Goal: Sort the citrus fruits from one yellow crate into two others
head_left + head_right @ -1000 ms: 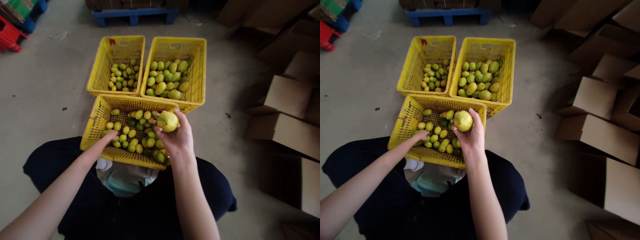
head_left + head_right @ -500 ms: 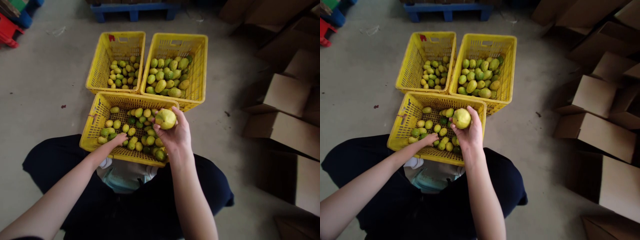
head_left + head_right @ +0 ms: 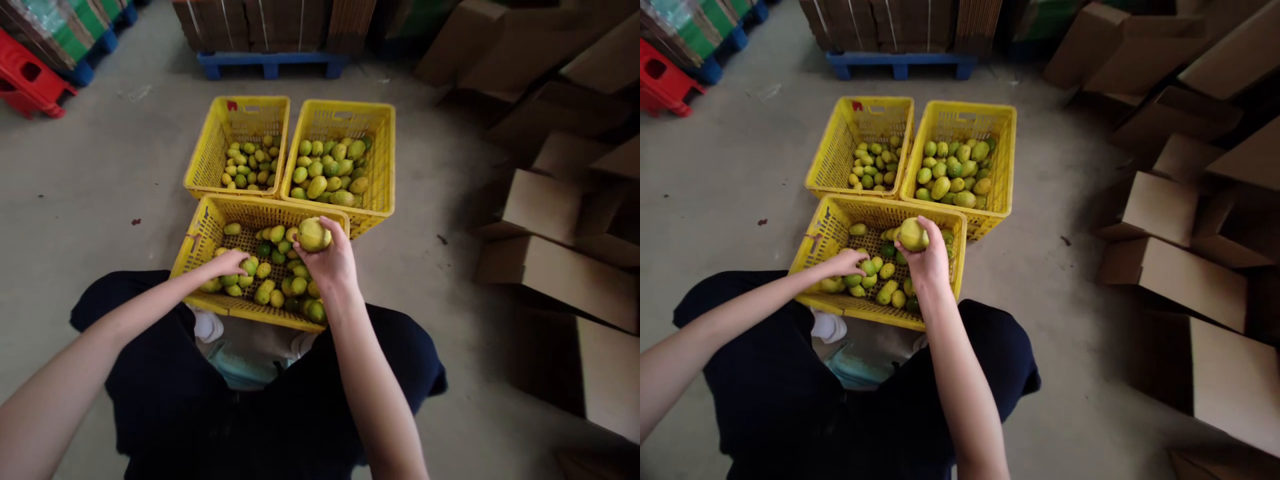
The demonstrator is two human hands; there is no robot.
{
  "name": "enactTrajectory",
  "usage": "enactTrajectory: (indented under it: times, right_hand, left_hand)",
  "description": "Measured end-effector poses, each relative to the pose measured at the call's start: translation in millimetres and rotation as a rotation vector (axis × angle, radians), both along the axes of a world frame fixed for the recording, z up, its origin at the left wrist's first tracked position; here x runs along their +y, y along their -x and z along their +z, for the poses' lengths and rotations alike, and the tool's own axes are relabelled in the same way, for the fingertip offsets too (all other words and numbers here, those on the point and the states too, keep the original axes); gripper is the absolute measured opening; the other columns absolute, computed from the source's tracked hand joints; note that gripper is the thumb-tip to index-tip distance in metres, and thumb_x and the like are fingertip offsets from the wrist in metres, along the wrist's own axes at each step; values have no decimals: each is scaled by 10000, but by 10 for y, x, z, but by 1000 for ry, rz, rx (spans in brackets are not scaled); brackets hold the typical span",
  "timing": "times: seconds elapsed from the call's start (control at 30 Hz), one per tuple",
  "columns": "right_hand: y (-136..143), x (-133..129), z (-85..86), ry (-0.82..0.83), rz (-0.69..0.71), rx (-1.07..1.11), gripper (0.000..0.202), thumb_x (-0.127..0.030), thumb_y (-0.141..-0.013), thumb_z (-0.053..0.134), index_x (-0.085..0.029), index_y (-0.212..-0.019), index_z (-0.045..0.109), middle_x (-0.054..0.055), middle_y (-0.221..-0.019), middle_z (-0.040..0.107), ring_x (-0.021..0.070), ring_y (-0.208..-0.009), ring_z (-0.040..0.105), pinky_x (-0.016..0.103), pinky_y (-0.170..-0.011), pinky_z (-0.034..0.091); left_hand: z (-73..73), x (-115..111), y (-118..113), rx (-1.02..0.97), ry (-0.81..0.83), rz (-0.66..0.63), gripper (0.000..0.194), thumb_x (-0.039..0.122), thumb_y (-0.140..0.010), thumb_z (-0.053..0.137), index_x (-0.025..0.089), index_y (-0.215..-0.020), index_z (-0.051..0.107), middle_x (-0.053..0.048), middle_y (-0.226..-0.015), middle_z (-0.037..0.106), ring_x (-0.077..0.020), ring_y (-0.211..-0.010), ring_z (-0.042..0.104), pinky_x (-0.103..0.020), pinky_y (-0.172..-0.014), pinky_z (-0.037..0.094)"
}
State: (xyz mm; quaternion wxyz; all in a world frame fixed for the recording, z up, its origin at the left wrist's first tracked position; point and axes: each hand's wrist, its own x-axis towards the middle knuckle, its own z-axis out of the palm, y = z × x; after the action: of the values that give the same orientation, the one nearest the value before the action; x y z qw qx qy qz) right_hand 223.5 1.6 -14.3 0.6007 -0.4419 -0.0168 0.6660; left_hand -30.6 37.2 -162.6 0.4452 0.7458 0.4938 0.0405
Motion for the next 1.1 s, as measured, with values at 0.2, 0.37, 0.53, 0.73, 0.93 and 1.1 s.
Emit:
enactTrajectory:
  times: [0.2, 0.37, 0.53, 0.73, 0.93, 1.1]
  right_hand:
    - [41, -36, -54, -178, 150, 82, 303, -221, -601, 625, -222, -904, 629, 1, -899, 680, 215, -893, 655, 421, -847, 588]
    - [69, -250, 21, -261, 295, -6, 439, -172, -564, 737, -229, -993, 665, 6, -923, 722, 224, -858, 692, 411, -781, 617]
    - [118, -420, -75, -239, 216, -151, 446, -223, -501, 884, -212, -899, 684, 3, -839, 725, 189, -721, 688, 310, -589, 599]
    - [147, -379, -176, -296, 270, -239, 471, -365, -519, 920, -234, -926, 724, 3, -852, 728, 180, -748, 680, 307, -670, 579]
    - [193, -343, -53, -515, 289, -598, 613, -272, -508, 930, -287, -1082, 715, 8, -1034, 729, 226, -981, 667, 371, -885, 555]
    - [292, -314, -91, -557, 219, -677, 600, -252, -520, 927, -272, -1074, 696, 28, -1110, 715, 240, -1048, 650, 390, -918, 544]
  left_hand:
    - [1143, 201, 49, -445, 159, 219, 566, 332, -588, 873, 191, -1074, 618, -48, -1031, 696, -227, -948, 667, -328, -838, 526]
    - [1332, -21, -166, -1020, 414, 331, 525, 396, -645, 814, 186, -1090, 631, -77, -1083, 704, -256, -1008, 674, -368, -863, 543]
    - [990, -110, -316, -1207, 716, 440, 330, 341, -744, 733, 162, -1010, 657, -74, -942, 735, -216, -900, 693, -322, -796, 554]
    - [1050, -66, -345, -1266, 694, 437, 314, 336, -727, 778, 155, -962, 678, -71, -920, 745, -215, -905, 700, -308, -804, 554]
    - [1175, -96, -318, -1249, 512, 413, 447, 369, -654, 855, 145, -989, 661, -86, -966, 741, -255, -995, 690, -353, -891, 539]
    - [1228, -155, -268, -1294, 427, 467, 503, 344, -666, 829, 186, -1098, 625, -59, -1045, 715, -240, -1066, 665, -379, -981, 499]
